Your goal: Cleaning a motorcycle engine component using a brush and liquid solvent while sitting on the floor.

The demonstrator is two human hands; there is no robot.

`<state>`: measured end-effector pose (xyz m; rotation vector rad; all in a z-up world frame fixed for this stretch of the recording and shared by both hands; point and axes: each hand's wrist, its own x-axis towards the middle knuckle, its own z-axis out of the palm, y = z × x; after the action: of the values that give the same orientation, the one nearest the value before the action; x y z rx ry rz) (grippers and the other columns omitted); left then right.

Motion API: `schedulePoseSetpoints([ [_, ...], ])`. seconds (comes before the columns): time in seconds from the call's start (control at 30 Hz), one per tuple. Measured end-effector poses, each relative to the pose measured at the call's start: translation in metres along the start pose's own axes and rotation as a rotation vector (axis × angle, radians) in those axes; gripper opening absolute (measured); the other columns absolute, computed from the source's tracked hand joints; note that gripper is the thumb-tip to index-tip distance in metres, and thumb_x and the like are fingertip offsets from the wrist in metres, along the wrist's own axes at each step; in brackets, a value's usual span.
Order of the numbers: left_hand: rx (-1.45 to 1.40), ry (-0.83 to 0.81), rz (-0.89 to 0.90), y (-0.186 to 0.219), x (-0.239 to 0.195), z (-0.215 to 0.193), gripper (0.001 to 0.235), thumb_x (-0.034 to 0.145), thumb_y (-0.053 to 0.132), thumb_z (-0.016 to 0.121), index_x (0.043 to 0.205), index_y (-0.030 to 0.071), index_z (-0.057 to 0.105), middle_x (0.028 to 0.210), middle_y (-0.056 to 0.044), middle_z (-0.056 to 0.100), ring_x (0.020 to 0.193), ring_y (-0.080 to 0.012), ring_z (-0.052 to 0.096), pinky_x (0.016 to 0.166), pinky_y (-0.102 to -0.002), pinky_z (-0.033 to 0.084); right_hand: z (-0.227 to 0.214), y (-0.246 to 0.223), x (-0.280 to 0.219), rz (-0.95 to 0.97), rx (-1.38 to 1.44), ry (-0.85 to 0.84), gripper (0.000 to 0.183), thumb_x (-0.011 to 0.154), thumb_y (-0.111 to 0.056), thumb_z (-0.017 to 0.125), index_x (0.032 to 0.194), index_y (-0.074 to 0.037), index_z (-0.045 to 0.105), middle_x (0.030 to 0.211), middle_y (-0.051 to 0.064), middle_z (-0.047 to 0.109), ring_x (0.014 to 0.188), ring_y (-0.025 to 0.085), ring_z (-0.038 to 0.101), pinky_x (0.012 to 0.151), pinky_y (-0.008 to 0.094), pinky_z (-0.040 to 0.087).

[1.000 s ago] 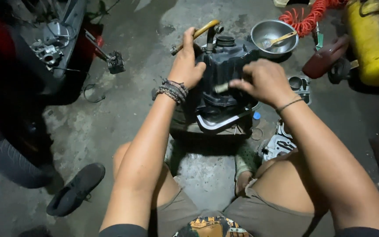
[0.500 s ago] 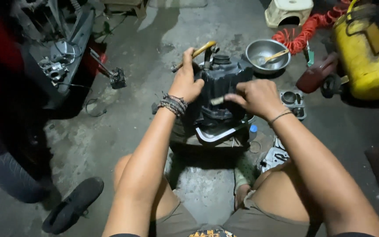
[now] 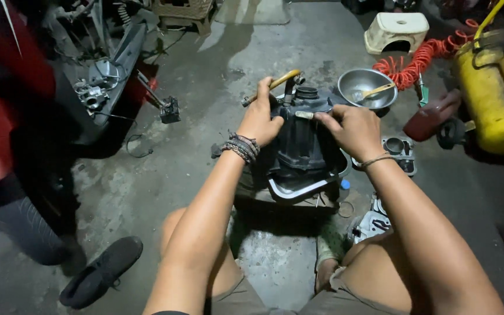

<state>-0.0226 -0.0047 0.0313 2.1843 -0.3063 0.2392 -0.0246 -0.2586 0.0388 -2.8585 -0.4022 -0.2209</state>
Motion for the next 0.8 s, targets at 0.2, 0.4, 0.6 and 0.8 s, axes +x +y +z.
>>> schedulePoseSetpoints([
  [0.2, 0.019, 0.002, 0.005, -0.001, 0.000, -0.002, 0.082, 0.087, 0.009, 0.061, 0.154, 0.017, 0.016, 0.136, -0.034, 0.057, 0.123, -0.0548, 0.058, 0.107, -0.062, 0.049, -0.010, -0.017, -0.026, -0.127, -0.117, -0.156, 0.041, 0.093, -0.057, 0.061, 0.084, -0.019, 0.075, 0.078, 0.017, 0.076, 0.090, 0.043, 0.074, 0.079, 0.055, 0.056],
  [0.4, 0.054, -0.018, -0.004, -0.006, 0.000, 0.000, 0.082, 0.086, 0.014, 0.061, 0.154, 0.018, 0.015, 0.140, -0.035, 0.055, 0.124, -0.0550, 0.057, 0.108, -0.063, 0.046, -0.007, -0.021, -0.017, -0.043, -0.162, 0.070, 0.040, 0.100, -0.058, 0.058, 0.090, -0.022, 0.073, 0.071, 0.014, 0.071, 0.082, 0.041, 0.074, 0.070, 0.053, 0.057],
  [0.6, 0.068, -0.014, 0.028, -0.017, 0.006, 0.006, 0.083, 0.086, 0.013, 0.059, 0.155, 0.019, 0.014, 0.137, -0.033, 0.057, 0.123, -0.0546, 0.058, 0.107, -0.063, 0.046, -0.016, -0.045, -0.044, -0.154, -0.427, 0.041, 0.040, 0.093, -0.060, 0.059, 0.082, -0.024, 0.073, 0.067, 0.008, 0.072, 0.075, 0.031, 0.076, 0.067, 0.046, 0.059],
  [0.8, 0.003, 0.015, 0.078, -0.015, 0.003, -0.001, 0.074, 0.088, 0.003, 0.050, 0.154, 0.015, 0.018, 0.125, -0.034, 0.064, 0.117, -0.0575, 0.060, 0.102, -0.065, 0.048, -0.003, -0.044, -0.026, -0.231, -0.519, 0.267, 0.036, 0.098, -0.055, 0.061, 0.087, -0.022, 0.066, 0.066, 0.002, 0.067, 0.066, 0.026, 0.074, 0.057, 0.043, 0.058],
])
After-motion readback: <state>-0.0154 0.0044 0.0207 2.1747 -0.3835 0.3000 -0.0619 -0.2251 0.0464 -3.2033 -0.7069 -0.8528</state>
